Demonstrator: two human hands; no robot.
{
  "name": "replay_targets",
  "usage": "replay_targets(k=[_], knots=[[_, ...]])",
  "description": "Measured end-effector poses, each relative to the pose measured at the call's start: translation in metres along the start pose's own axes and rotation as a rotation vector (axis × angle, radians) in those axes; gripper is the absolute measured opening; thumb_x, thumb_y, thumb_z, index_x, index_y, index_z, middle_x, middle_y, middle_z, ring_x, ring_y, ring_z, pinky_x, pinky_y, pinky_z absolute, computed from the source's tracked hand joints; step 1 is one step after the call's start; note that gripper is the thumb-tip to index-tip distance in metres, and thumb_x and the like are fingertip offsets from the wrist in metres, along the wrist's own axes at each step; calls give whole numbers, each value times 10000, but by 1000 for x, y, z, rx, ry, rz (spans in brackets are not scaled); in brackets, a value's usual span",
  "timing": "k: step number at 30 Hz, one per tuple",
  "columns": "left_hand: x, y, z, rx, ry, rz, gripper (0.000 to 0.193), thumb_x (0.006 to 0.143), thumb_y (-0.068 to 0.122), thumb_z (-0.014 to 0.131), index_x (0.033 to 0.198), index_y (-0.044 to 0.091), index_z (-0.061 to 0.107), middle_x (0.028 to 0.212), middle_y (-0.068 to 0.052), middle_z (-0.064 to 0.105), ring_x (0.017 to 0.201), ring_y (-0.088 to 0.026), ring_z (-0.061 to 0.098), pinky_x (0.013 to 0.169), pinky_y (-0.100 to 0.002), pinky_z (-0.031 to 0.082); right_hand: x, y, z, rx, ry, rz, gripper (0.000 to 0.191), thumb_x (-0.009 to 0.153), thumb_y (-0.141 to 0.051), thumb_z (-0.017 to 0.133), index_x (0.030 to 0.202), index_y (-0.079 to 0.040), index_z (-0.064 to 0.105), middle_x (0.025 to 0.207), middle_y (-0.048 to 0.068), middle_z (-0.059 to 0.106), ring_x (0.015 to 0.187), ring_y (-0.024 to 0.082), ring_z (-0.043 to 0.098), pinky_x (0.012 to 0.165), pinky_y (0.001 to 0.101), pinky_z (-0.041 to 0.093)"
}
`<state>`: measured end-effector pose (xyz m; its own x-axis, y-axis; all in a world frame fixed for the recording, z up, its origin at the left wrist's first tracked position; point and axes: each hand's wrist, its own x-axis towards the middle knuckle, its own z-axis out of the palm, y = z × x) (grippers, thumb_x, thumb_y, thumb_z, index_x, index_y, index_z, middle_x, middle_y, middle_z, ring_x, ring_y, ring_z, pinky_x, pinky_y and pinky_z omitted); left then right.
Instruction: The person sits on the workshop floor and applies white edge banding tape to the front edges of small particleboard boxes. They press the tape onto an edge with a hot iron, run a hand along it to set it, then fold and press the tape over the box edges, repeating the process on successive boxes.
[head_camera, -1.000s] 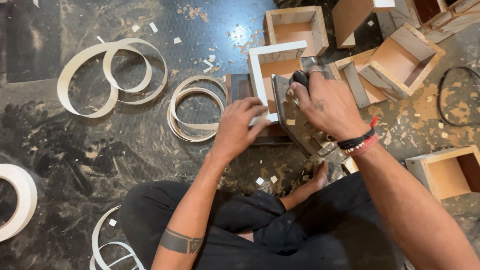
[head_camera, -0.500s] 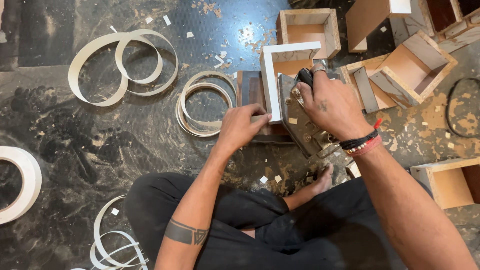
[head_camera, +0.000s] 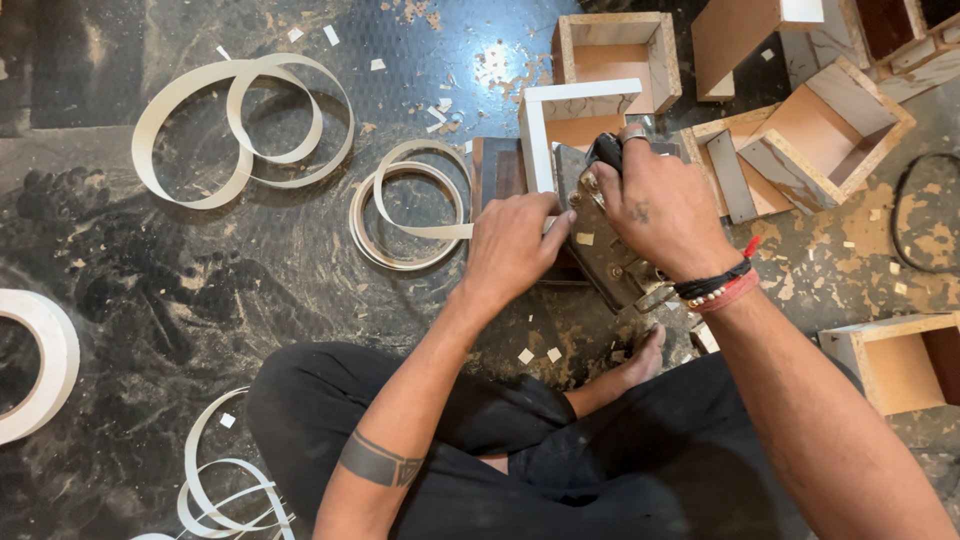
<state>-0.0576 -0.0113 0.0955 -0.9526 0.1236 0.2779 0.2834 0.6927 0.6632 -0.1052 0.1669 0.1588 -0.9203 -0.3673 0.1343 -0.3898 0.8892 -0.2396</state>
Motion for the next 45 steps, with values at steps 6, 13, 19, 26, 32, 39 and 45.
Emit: replay_targets(k=[6,13,19,26,32,39,45], knots=[[-14,0,-8,172,64,110,192,929,228,706,857,50,698,813,-106,696,771,-296,674,821,-454,460,-1,1,-2,48,15,-10,415,1042,-311,581,1190,75,547,708,300,664,650,501,656,575,585,508],[-33,5,-4,341,146,187,161,974,193,691,877,66,720,818,-82,702,783,-256,680,891,-428,475,-1,2,-2,40,-10,28,397,1039,-333,589,1118,56,577,737,298,671,700,504,664,639,593,520],[-39,6,0,179,186,130,158,971,201,704,913,58,740,832,-83,737,757,-252,692,874,-420,480,-2,3,-2,38,-34,62,387,1030,-346,590,1104,33,587,750,300,675,704,515,662,635,604,517],[-44,7,-6,89,65,155,137,972,207,690,946,79,733,795,-107,737,721,-285,686,861,-426,499,0,4,-2,49,-37,60,385,1030,-343,584,1097,36,577,743,303,676,701,517,664,628,603,519],[-41,-13,-23,90,-301,88,158,916,212,687,971,65,705,759,-157,725,747,-367,690,795,-480,516,1,3,-5,84,-60,70,414,1032,-347,570,1142,52,551,744,318,675,697,534,654,633,618,507],[-48,-19,-31,150,-448,-43,283,887,354,729,851,74,730,755,-170,717,761,-397,687,709,-506,524,2,-1,-12,140,-113,116,407,1031,-352,562,1135,41,549,794,336,673,761,554,644,713,623,496],[-42,-20,-29,119,-161,-26,217,960,287,667,949,73,698,805,-125,730,797,-347,703,726,-494,526,7,4,-21,197,-291,185,426,1006,-322,526,1148,79,507,776,315,680,749,515,667,735,593,499]])
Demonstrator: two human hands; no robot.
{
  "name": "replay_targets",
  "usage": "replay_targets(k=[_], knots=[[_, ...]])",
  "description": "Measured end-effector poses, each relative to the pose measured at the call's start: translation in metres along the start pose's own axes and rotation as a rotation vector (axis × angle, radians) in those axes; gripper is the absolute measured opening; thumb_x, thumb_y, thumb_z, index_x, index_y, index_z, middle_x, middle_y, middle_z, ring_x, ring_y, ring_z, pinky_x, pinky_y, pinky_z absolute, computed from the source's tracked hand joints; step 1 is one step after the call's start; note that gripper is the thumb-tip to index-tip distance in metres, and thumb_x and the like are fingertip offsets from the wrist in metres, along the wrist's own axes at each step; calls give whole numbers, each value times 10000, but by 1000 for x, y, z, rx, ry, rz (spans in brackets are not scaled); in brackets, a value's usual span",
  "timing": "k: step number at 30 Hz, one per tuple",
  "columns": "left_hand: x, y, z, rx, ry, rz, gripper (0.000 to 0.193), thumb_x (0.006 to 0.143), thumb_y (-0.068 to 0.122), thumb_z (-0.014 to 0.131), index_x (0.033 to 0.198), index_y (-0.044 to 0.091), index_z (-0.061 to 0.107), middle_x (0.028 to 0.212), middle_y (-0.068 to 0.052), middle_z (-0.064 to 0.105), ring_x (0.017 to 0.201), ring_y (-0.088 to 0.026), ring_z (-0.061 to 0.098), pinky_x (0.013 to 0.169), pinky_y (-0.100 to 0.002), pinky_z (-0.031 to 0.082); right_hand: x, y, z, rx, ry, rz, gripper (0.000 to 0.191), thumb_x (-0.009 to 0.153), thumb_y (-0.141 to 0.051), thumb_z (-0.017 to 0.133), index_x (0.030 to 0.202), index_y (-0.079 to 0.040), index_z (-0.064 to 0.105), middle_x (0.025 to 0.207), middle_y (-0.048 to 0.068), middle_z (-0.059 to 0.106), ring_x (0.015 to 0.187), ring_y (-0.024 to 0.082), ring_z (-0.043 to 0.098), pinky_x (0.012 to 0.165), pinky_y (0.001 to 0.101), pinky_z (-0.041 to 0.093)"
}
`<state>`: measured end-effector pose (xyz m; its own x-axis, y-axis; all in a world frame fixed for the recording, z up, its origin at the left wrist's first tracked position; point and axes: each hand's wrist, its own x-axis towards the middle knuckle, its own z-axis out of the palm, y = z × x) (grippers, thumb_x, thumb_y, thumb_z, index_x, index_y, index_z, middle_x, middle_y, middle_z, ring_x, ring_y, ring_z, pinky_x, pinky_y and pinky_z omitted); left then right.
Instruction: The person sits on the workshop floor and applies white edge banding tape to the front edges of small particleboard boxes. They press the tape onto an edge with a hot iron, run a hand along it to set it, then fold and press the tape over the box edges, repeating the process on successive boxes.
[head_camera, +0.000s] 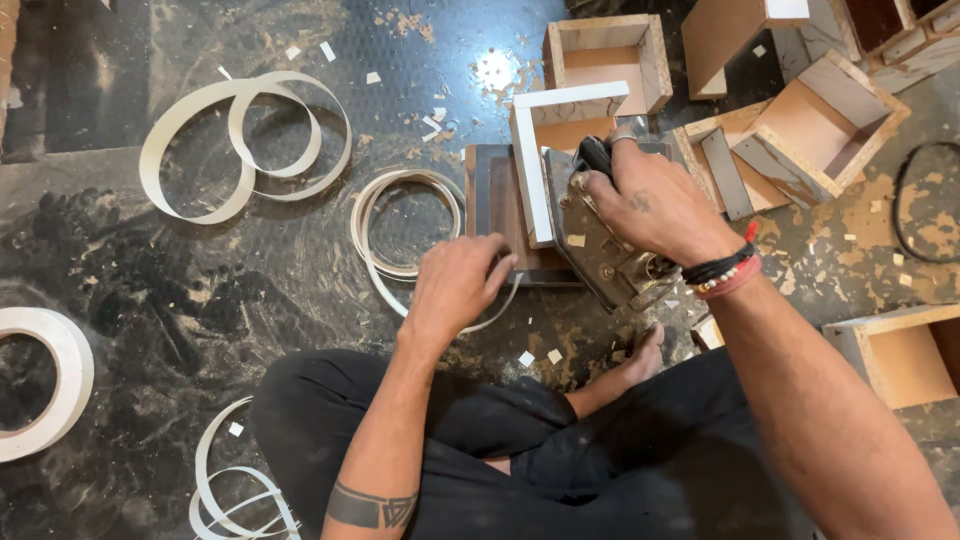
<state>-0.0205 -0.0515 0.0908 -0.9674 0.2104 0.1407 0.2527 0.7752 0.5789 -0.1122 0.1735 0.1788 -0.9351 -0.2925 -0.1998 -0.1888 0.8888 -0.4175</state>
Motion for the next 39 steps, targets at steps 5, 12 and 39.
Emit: replay_targets(k=[5,12,39], knots=[[-2,-3,7,27,73,20,209,930,234,679,1087,96,677,833,-115,728,831,-337,698,748,-493,519,-1,5,1,8,45,-65,453,996,-361,554,1209,37,520,782,288,685,752,489,657,690,572,488],[-3,-4,16,28,79,39,195,935,209,673,1101,107,679,865,-113,696,886,-320,662,776,-479,494,1,11,-3,435,-164,72,456,955,-439,622,1008,13,643,728,98,607,615,235,551,546,443,439],[-1,-4,32,64,51,72,194,929,177,661,1096,118,740,944,-59,667,949,-281,614,824,-448,429,6,43,3,150,67,40,466,1004,-432,571,1137,13,605,912,200,700,798,318,689,703,469,541]])
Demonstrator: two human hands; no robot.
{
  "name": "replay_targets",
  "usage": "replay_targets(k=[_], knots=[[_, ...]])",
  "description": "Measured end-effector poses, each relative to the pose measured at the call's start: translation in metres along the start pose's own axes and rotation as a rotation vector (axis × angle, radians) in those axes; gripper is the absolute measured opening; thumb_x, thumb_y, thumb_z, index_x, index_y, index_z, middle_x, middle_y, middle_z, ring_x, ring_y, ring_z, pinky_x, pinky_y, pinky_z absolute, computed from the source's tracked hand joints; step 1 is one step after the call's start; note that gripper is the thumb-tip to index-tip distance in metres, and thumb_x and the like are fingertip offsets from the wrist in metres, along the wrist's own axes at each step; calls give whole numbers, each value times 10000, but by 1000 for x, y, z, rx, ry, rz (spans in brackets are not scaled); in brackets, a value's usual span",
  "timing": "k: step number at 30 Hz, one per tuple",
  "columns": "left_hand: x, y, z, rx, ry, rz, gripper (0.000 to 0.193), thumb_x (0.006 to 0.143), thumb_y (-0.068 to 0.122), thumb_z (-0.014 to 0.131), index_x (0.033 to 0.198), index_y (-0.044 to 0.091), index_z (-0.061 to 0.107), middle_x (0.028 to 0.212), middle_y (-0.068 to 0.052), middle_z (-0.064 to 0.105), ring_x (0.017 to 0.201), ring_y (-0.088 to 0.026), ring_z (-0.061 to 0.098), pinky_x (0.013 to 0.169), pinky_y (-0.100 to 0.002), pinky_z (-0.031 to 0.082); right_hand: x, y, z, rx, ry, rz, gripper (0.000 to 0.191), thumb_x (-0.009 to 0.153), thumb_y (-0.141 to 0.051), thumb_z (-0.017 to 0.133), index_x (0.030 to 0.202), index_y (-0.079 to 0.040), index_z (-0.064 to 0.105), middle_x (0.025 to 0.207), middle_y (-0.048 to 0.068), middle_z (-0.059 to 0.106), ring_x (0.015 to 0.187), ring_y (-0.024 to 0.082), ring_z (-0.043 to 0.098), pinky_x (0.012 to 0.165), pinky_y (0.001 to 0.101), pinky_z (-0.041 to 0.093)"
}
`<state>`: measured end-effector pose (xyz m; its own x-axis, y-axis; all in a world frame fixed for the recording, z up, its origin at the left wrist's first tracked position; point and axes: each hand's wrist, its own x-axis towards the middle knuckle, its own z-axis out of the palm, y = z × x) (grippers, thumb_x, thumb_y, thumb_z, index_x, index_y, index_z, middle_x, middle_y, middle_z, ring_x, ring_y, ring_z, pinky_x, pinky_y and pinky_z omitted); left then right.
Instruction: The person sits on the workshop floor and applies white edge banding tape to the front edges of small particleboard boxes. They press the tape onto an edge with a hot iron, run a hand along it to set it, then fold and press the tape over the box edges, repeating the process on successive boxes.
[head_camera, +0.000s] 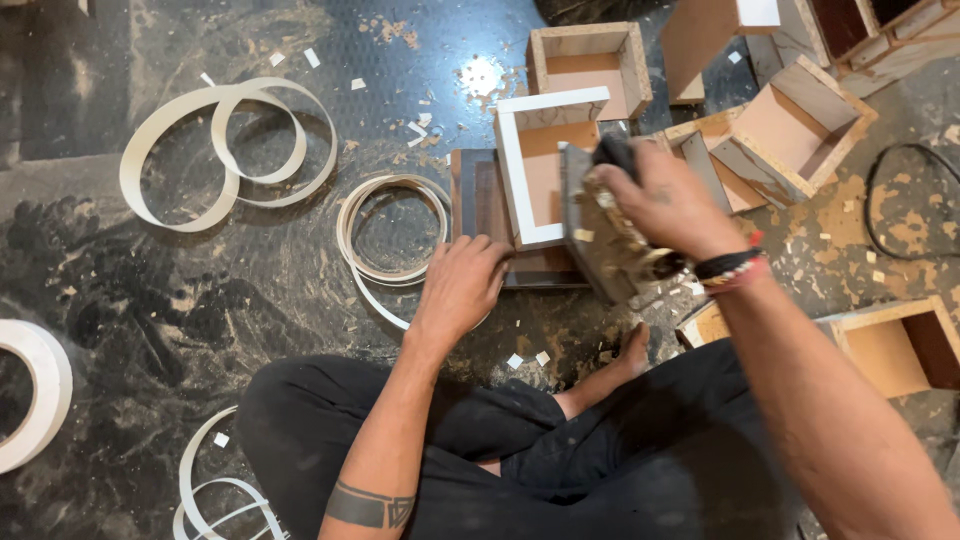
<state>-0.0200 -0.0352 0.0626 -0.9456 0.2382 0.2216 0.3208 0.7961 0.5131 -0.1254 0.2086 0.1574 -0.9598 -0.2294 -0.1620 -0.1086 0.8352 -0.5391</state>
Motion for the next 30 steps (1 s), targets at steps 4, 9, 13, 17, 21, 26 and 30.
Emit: replay_targets(k=[4,9,13,17,21,26,30], knots=[[-1,-1,-2,-43,22,2,192,941,173,654,1105,111,730,953,-72,663,949,-298,609,830,-449,430,-3,-15,10,73,-42,16,493,971,-473,558,1143,-14,609,892,219,711,787,362,696,714,494,543],[2,3,-5,-23,55,8,154,946,180,660,1068,99,711,926,-83,671,914,-310,630,794,-456,455,-7,-9,8,-20,-10,18,545,992,-511,568,1116,17,619,895,277,709,838,432,687,778,524,521],[5,18,-13,-93,207,80,148,976,148,673,1111,94,700,927,-75,679,901,-298,640,804,-441,498,-4,21,-5,-22,27,20,515,959,-478,566,1182,-16,612,919,244,712,820,408,705,742,512,538],[19,41,-13,-37,270,201,199,939,134,715,1128,77,691,1025,-67,698,972,-280,656,837,-418,508,-6,64,-25,-115,155,-33,494,982,-434,613,1222,-4,639,944,243,707,840,406,684,740,502,531],[38,60,-1,76,275,351,329,842,178,754,1139,53,687,1091,-81,682,1046,-284,644,931,-424,486,-18,103,-45,96,79,160,423,943,-383,643,1155,-19,675,829,191,699,759,334,683,699,462,533],[58,69,21,253,167,366,364,820,228,787,1135,71,696,1062,-62,664,1048,-253,623,968,-440,455,-49,148,-42,73,149,133,419,875,-375,703,1100,-21,693,795,108,703,726,230,679,666,398,524],[68,68,32,298,144,324,297,845,225,784,1105,111,695,1039,-44,660,1023,-241,616,949,-457,453,-68,184,-28,200,-12,354,399,862,-395,669,1030,-36,705,753,136,709,647,258,665,605,428,520]])
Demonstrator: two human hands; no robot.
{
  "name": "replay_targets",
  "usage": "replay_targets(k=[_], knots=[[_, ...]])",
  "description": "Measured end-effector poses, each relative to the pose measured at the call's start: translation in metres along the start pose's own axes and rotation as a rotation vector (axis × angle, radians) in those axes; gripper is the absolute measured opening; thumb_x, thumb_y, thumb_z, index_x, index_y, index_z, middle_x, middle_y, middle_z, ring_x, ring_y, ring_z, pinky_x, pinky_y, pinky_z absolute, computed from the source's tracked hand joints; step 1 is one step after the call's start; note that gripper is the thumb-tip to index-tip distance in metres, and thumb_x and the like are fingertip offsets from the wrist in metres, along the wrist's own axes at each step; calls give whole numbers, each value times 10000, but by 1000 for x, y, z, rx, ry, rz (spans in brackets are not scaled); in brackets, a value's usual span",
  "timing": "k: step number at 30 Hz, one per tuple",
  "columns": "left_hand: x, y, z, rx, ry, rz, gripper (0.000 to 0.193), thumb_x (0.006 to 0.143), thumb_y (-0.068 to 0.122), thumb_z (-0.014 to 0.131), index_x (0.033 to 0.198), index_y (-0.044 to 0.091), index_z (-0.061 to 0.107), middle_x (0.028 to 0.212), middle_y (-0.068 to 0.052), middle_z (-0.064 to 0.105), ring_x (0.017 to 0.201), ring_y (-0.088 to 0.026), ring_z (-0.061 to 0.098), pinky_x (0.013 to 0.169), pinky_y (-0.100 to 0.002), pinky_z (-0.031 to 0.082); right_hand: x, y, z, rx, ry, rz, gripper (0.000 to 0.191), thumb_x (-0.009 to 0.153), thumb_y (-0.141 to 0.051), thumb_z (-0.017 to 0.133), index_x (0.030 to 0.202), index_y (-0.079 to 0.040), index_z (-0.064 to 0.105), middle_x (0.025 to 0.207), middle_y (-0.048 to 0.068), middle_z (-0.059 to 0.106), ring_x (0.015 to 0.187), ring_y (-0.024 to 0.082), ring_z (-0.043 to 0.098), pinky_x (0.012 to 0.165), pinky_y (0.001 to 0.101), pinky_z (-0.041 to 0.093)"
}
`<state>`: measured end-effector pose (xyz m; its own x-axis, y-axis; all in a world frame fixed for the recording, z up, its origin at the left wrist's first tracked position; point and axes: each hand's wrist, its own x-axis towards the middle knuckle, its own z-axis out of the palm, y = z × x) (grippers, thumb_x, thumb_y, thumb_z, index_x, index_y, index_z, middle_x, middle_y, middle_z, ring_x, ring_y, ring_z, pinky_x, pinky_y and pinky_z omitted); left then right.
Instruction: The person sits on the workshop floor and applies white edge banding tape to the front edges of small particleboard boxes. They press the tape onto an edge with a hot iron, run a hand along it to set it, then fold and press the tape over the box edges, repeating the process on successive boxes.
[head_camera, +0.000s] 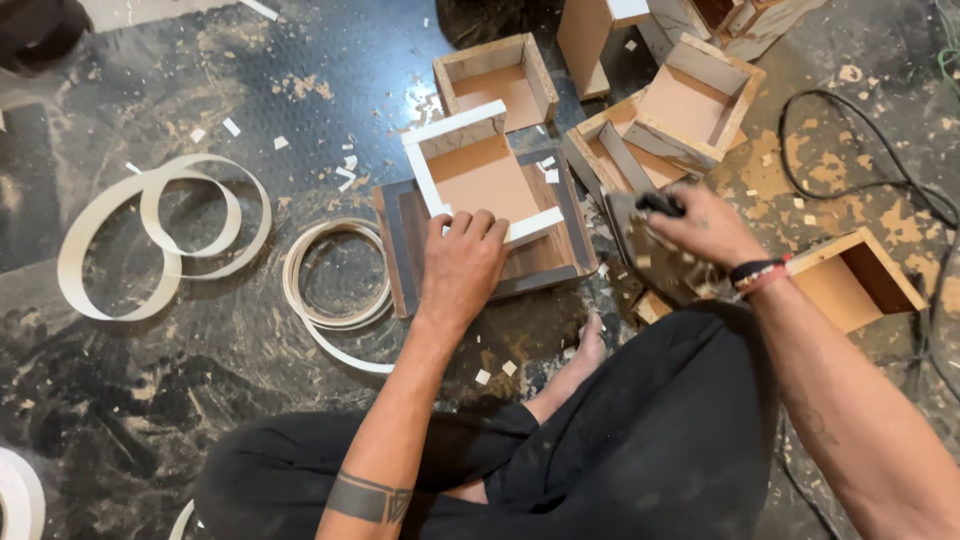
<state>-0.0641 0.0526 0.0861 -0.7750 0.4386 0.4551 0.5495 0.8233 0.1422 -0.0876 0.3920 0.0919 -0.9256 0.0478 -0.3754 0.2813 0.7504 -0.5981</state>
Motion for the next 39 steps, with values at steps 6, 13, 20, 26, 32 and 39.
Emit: replay_targets(k=[6,13,20,26,32,39], knots=[[6,1,6,-43,-17,18,274,852,179,756,1113,125,695,1000,-52,640,1011,-252,612,950,-468,448,11,45,26,-148,-131,28,421,848,-398,722,1056,-34,686,818,163,736,701,231,678,625,400,527],[14,0,7,-90,-52,13,260,852,171,744,1106,144,693,978,-59,630,1007,-270,608,959,-499,440,13,36,21,-457,-134,109,453,898,-431,718,1141,-51,688,935,177,752,887,337,716,793,455,542],[7,-4,7,-83,-53,-1,316,844,193,762,1151,156,698,1015,-53,645,1020,-264,610,987,-503,431,-19,-47,42,-193,289,-590,390,926,-276,732,1252,-81,644,1189,153,697,1136,346,655,961,445,513],[-5,-15,2,-98,7,13,418,839,212,783,1228,98,682,1066,-52,658,1062,-238,609,1035,-504,402,-10,-89,75,-196,316,-901,345,877,-161,769,1207,-89,700,1209,105,697,1138,331,644,951,440,516],[-16,-26,-6,-107,-16,-34,327,856,235,799,1151,150,688,1017,-16,657,1086,-210,611,1104,-518,370,-6,-84,87,-230,367,-894,245,908,-165,765,1140,-100,720,1167,76,709,1133,313,648,959,430,501],[-30,-36,-1,-420,47,-260,481,933,229,727,1381,105,601,1275,-100,645,1273,-304,550,1137,-474,369,-15,-108,80,-295,338,-860,395,889,-319,713,1174,-45,693,1042,82,722,1091,344,641,980,477,410]])
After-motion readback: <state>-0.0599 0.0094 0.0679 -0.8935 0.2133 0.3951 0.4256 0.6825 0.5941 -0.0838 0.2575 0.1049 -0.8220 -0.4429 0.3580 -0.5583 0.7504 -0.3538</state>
